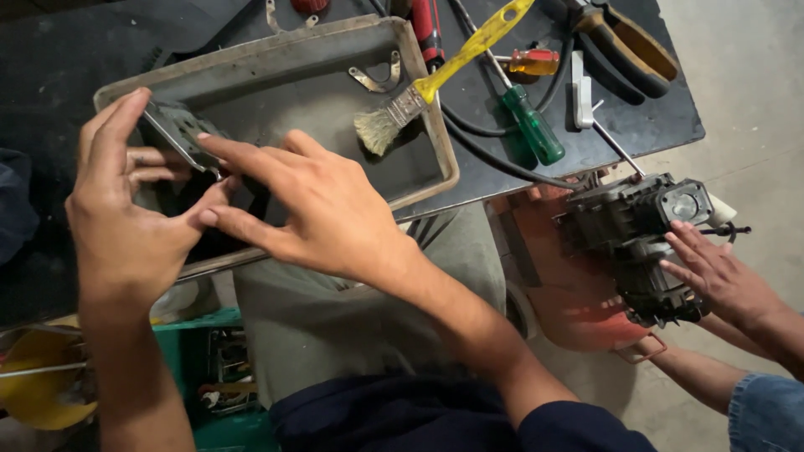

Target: Cleaning and inspecting small metal mechanical parts in a tray of solvent using a brush on a repair bench.

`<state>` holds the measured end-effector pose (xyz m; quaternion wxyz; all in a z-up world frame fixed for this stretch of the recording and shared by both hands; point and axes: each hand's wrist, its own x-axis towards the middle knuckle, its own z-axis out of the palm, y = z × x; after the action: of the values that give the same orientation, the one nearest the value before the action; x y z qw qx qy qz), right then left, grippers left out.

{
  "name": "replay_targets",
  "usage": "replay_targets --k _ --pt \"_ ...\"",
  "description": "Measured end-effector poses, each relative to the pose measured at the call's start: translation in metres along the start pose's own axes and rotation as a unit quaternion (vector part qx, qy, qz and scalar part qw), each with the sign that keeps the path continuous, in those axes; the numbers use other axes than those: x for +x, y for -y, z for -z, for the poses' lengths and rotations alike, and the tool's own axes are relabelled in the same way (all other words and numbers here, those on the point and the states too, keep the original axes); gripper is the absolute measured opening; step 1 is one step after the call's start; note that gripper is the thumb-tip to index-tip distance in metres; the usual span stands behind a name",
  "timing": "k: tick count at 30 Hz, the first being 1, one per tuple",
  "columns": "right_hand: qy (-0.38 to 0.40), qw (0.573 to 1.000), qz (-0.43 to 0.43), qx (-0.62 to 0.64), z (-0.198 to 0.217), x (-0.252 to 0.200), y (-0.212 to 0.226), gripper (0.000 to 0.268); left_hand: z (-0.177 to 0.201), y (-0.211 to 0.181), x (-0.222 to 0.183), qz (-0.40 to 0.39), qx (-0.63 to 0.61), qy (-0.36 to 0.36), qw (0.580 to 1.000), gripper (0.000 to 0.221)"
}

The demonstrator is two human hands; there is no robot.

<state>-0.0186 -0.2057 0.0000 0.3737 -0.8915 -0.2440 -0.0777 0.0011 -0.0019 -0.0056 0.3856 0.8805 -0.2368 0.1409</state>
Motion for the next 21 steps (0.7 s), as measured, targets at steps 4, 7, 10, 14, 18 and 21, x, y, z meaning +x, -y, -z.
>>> replay_targets --k 4,7,10,14,18,21 --pt "-0.008 0.999 -0.034 0.010 0.003 0.004 0.003 0.058 0.000 0.000 0.000 0.008 -0.028 0.002 1.000 0.082" --pt "-0.014 0.999 -0.036 0.005 0.001 0.004 0.002 0.055 0.000 0.001 0.000 0.010 -0.024 0.004 1.000 0.083" --pt "-0.015 0.999 -0.033 0.004 0.002 0.005 0.003 0.053 0.000 0.001 0.000 0.005 -0.021 0.004 1.000 0.082" --pt "-0.017 1.000 -0.021 -0.003 0.001 0.006 0.004 0.060 0.000 0.000 0.001 0.002 -0.008 0.003 1.000 0.080" --pt "0.018 0.999 0.031 -0.020 -0.006 -0.001 -0.007 0.065 0.000 -0.003 0.001 -0.002 -0.008 0.002 1.000 0.082" --pt "0.009 0.999 0.040 -0.013 -0.006 -0.002 -0.007 0.065 0.001 -0.004 0.001 0.002 -0.005 0.004 1.000 0.081"
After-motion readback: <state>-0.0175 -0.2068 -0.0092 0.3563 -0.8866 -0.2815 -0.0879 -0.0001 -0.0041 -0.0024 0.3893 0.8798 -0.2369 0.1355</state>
